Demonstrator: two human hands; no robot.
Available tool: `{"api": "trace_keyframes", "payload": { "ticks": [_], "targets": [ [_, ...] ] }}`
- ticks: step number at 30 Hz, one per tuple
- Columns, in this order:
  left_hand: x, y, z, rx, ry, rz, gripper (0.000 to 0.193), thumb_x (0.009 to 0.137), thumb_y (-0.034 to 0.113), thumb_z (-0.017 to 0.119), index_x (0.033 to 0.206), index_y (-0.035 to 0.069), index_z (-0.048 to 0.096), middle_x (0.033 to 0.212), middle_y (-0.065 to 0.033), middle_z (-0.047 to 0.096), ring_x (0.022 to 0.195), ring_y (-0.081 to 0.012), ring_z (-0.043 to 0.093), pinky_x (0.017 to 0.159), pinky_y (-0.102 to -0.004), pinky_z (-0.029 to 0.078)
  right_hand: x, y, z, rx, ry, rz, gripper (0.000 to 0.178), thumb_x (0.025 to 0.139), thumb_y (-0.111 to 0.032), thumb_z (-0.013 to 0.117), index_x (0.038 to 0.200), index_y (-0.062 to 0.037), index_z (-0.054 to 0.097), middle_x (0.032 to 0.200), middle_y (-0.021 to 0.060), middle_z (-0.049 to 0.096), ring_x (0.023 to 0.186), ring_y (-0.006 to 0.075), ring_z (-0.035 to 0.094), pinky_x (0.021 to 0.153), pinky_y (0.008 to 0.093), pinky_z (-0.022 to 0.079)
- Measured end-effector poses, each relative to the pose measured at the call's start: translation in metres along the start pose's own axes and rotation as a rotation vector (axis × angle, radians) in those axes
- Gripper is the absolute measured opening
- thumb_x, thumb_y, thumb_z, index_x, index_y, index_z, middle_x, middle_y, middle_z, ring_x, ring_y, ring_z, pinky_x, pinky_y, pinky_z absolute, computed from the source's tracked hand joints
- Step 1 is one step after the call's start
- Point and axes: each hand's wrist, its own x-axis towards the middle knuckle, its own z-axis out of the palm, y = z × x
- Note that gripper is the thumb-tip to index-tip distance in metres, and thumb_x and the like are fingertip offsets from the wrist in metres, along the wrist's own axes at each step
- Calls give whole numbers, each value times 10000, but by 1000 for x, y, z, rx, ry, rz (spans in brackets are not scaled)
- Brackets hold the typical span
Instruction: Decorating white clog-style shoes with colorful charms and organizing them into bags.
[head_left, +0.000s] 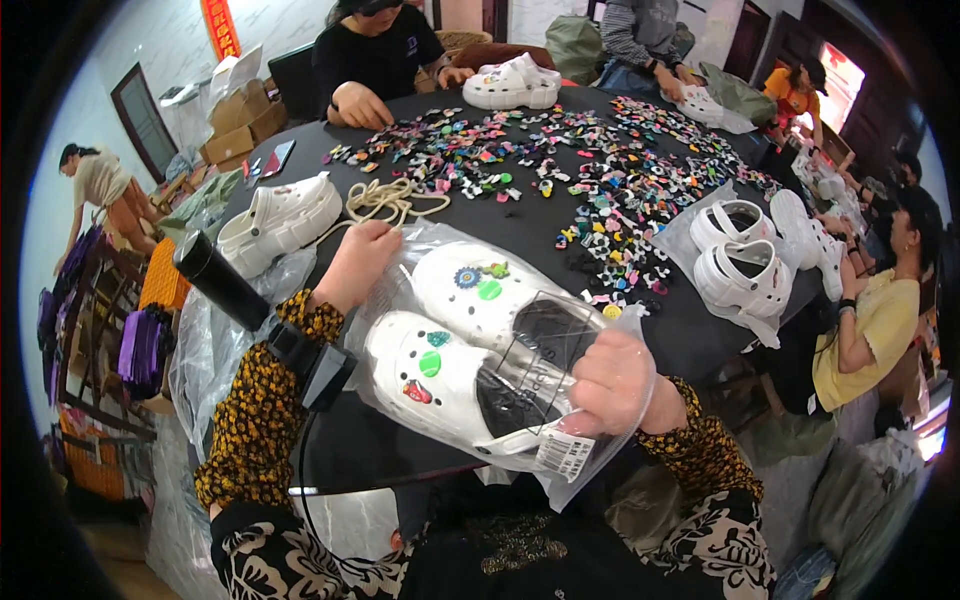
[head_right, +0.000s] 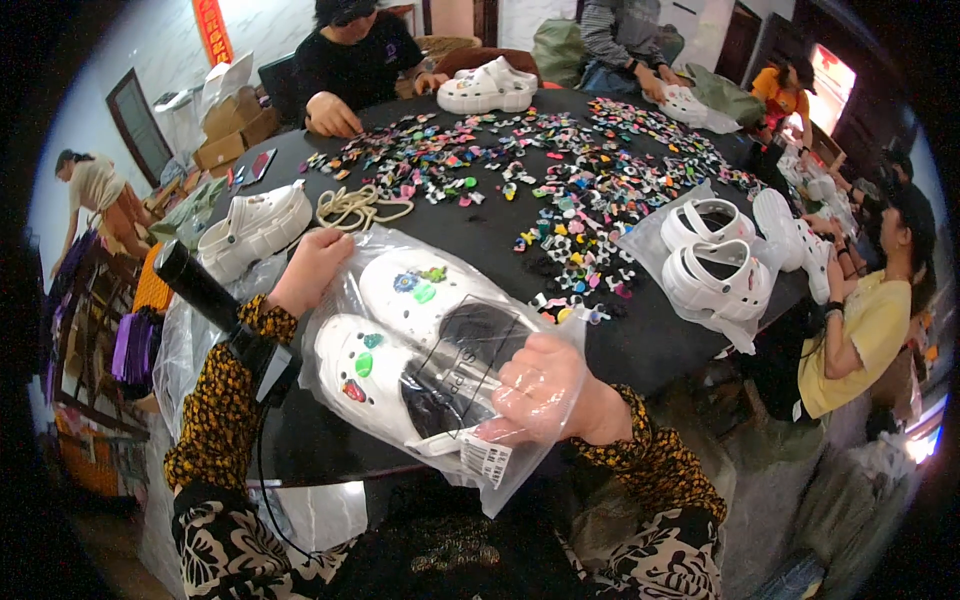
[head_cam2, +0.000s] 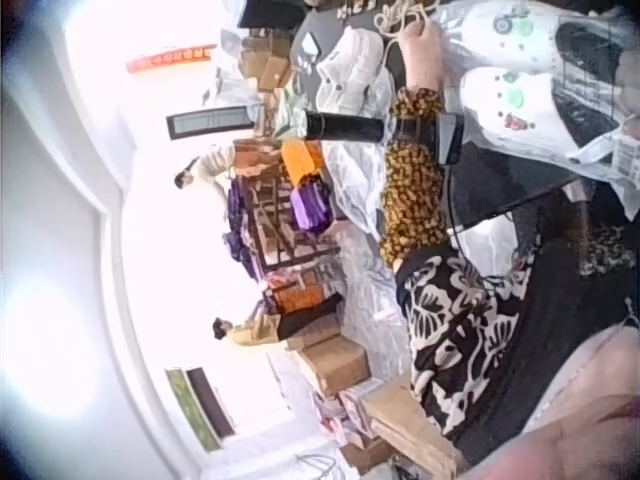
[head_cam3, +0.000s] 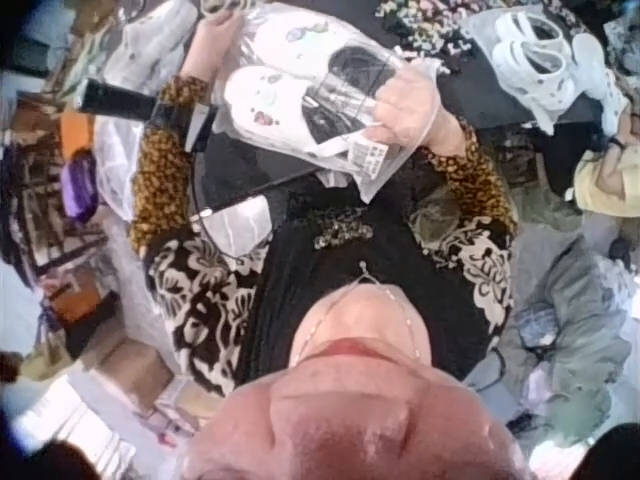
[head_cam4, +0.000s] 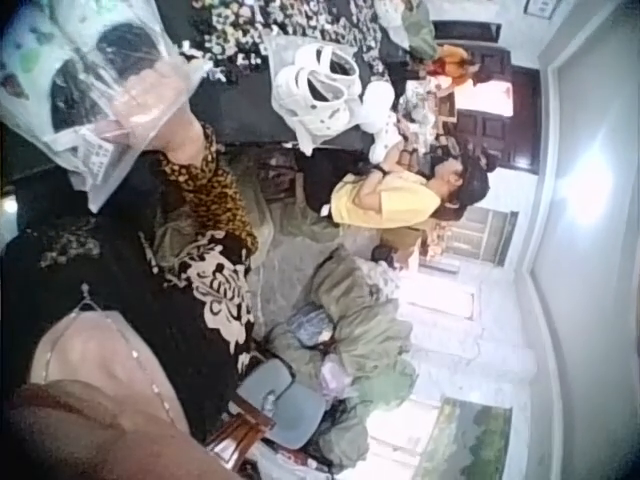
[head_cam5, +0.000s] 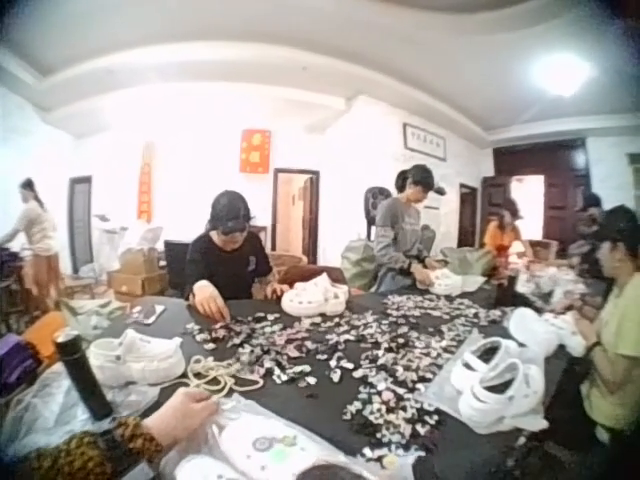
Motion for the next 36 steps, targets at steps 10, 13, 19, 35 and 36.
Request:
{"api": "trace_keyframes", "payload": {
  "ticks": [10, 13, 19, 35, 36],
  "targets": [
    [-13, -9, 1, -142, -23, -79, 265, 891, 139, 547, 674, -13, 550, 557, 38, 427, 504, -59, 387, 450, -290, 293, -1, -1, -15, -60, 219, 29, 355, 827, -329, 722, 638, -112, 514, 613, 18, 433, 520, 224, 467, 498, 362, 363],
    [-36, -1, 2, -157, -129, -212, 214, 929, 159, 542, 772, 22, 594, 559, 26, 477, 445, -80, 439, 413, -265, 327, -3, 1, -23, -112, 274, 55, 346, 808, -309, 739, 638, -106, 517, 620, 21, 442, 530, 226, 472, 502, 365, 366],
    [-66, -5, 6, -203, -278, -254, 253, 970, 182, 541, 801, 3, 600, 606, -14, 542, 496, -100, 504, 462, -257, 397, -12, 8, -25, -186, 304, 62, 347, 785, -302, 764, 655, -79, 532, 647, 34, 476, 552, 225, 495, 499, 359, 373],
    [-80, -31, 21, -501, -133, -306, 283, 1017, 193, 504, 898, -27, 637, 811, -52, 668, 676, -127, 599, 620, -280, 476, 13, 8, -23, -160, 349, -1, 377, 797, -270, 760, 604, -108, 480, 603, 0, 398, 518, 202, 435, 470, 347, 326],
    [-78, -31, 25, -445, -38, -251, 287, 1001, 171, 523, 796, -6, 621, 707, -11, 621, 580, -69, 509, 530, -246, 409, 12, 6, -25, -150, 339, 10, 374, 796, -271, 759, 605, -110, 481, 604, 2, 402, 519, 204, 436, 472, 348, 324]
  ]
}}
